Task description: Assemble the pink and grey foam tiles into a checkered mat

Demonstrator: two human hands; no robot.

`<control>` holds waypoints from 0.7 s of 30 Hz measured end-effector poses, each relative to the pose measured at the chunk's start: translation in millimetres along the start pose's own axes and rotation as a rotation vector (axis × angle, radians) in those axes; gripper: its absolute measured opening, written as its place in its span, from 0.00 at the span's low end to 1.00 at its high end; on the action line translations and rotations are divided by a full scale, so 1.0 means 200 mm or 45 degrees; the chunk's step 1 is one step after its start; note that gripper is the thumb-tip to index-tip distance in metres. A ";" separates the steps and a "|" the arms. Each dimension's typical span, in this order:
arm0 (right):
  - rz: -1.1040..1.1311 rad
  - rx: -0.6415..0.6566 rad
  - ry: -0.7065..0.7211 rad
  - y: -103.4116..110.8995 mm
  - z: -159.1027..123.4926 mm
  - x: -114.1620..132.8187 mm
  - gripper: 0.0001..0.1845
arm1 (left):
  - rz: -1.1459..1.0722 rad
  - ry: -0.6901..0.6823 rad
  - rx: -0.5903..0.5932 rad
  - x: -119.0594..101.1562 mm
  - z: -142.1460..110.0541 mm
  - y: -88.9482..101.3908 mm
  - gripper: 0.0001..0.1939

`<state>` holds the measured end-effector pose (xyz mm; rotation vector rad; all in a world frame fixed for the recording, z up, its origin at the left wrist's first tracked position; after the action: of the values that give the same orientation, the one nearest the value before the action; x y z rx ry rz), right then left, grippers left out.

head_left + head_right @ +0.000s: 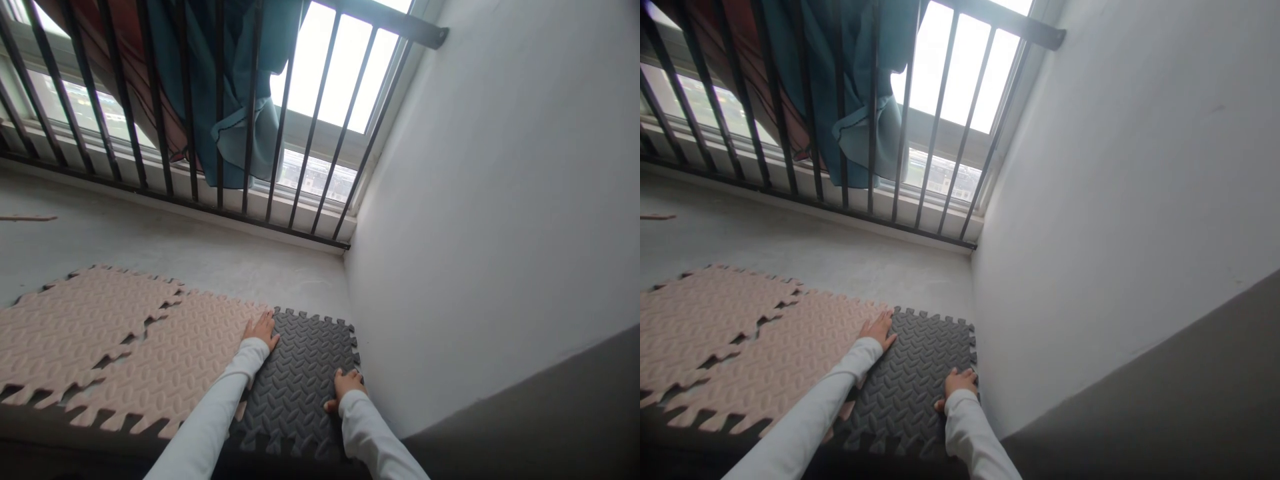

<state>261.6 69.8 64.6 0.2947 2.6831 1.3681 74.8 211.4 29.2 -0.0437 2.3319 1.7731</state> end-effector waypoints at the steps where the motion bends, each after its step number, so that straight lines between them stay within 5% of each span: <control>1: 0.003 0.002 0.002 0.00 0.00 0.00 0.51 | -0.003 0.003 0.004 0.00 0.01 0.00 0.27; 9: -0.037 0.029 -0.005 0.02 0.00 0.00 0.51 | -0.018 0.015 0.011 0.00 0.08 0.04 0.31; 13: -0.047 0.010 0.014 0.03 -0.01 0.01 0.51 | -0.084 0.007 -0.018 0.09 0.06 0.07 0.30; 16: -0.066 0.019 -0.003 0.03 -0.01 0.01 0.50 | -0.147 0.143 -0.239 0.32 -0.03 0.12 0.27; 21: -0.061 -0.019 0.011 0.03 0.00 0.00 0.48 | -0.148 0.646 -0.640 0.92 -0.35 0.25 0.24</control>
<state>262.9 72.6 70.0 0.2225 2.6675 1.3782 -123.0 176.8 61.3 -0.7690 2.0275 2.4549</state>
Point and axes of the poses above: each hand's wrist, its own z-axis towards the middle knuckle, its own y-axis out of the back of the hand, x = y × z, the point moved 3 cm from there along z, towards the middle knuckle, and after that the axes turned 13 degrees about y, right-handed, at the moved point
